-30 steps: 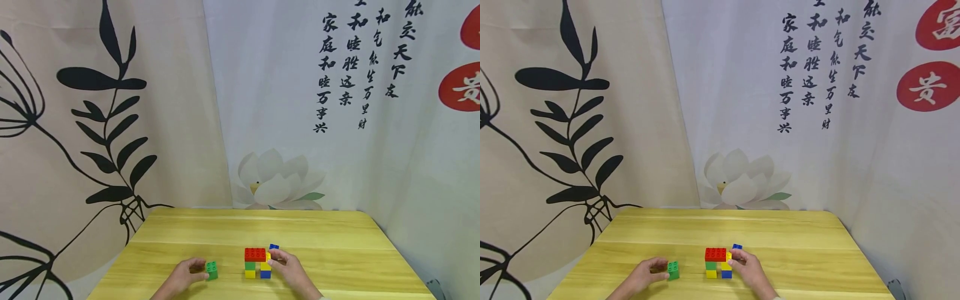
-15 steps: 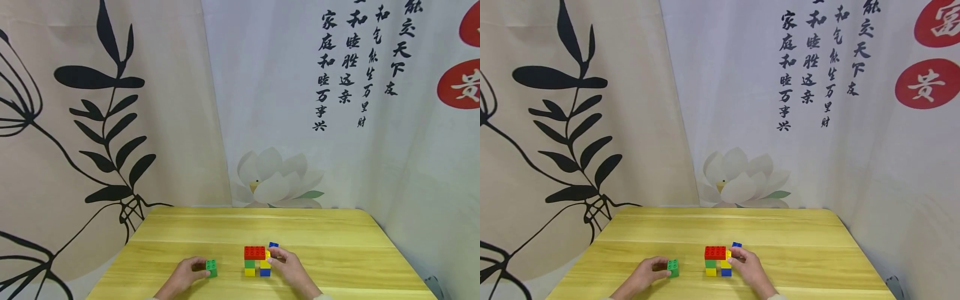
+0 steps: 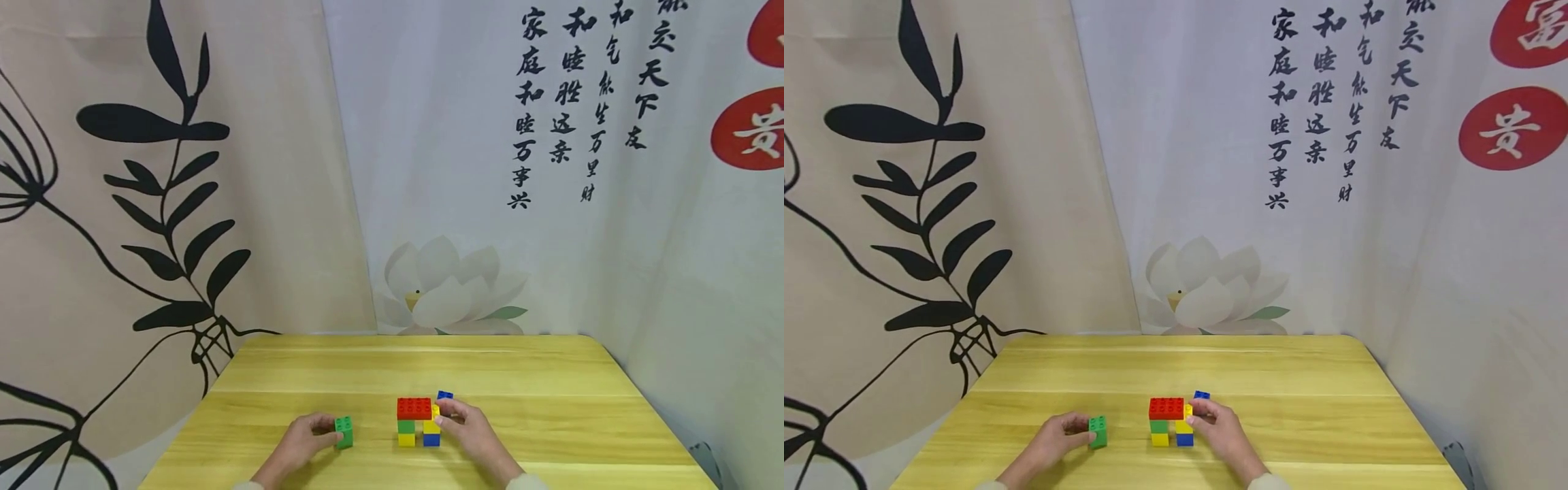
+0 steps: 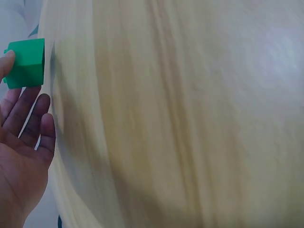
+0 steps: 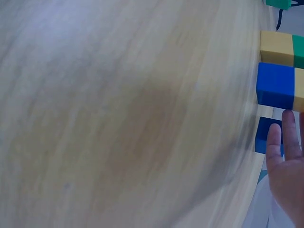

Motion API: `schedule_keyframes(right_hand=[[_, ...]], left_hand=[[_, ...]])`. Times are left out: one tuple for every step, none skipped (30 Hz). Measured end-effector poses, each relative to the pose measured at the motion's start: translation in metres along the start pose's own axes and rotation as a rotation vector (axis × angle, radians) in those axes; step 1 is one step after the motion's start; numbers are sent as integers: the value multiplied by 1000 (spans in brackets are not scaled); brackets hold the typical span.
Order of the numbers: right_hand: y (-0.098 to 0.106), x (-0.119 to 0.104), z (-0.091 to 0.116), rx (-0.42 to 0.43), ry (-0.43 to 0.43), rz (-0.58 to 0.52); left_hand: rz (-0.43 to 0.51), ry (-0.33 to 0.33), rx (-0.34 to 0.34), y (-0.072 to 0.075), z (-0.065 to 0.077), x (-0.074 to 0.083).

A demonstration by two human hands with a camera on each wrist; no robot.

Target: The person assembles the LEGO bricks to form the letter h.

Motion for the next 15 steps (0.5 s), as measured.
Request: schedule_keyframes(right_hand=[[0, 0, 0, -2, -1, -1], [-1, 0, 0, -4, -2, -4], [-1, 0, 0, -4, -3, -4], [0, -1, 0, -2, -3, -4], [0, -1, 1, 1, -5, -2], [0, -1, 1, 3, -6, -1], [0, -1, 1, 6, -8, 0], [0, -1, 1, 9, -7, 1], [0, -1, 1, 13, -6, 2], [1, -2, 1, 15, -2, 1], [1, -2, 1, 16, 3, 3], [1, -2, 1, 17, 8, 2], [1, -3, 1, 16, 12, 1], [1, -3, 1, 16, 18, 1], [1, -3, 1, 16, 22, 3]], left_hand=[[3, 4, 3, 0, 0, 1], [5, 7, 5, -1, -1, 2], [9, 12, 6, -2, -2, 3], [11, 14, 7, -2, -3, 5], [14, 16, 11, -3, -4, 7], [17, 17, 13, -3, -5, 8], [20, 19, 16, -3, -6, 10], [23, 18, 20, -3, -7, 11], [28, 20, 25, -2, -8, 13], [32, 18, 30, -2, -9, 14], [34, 17, 33, -1, -9, 16], [35, 16, 37, -1, -10, 17], [36, 14, 41, 0, -11, 18], [39, 12, 44, 0, -11, 19], [42, 11, 46, 1, -12, 20]])
Point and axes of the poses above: each hand's wrist, its own z-axis away from the middle knuckle, its own y-axis out of the back of the hand, x = y × z, the point moved 5 cm from there along -z, towards the middle knuckle, and after that the axes turned 8 degrees about -y, right-handed, at the moved point
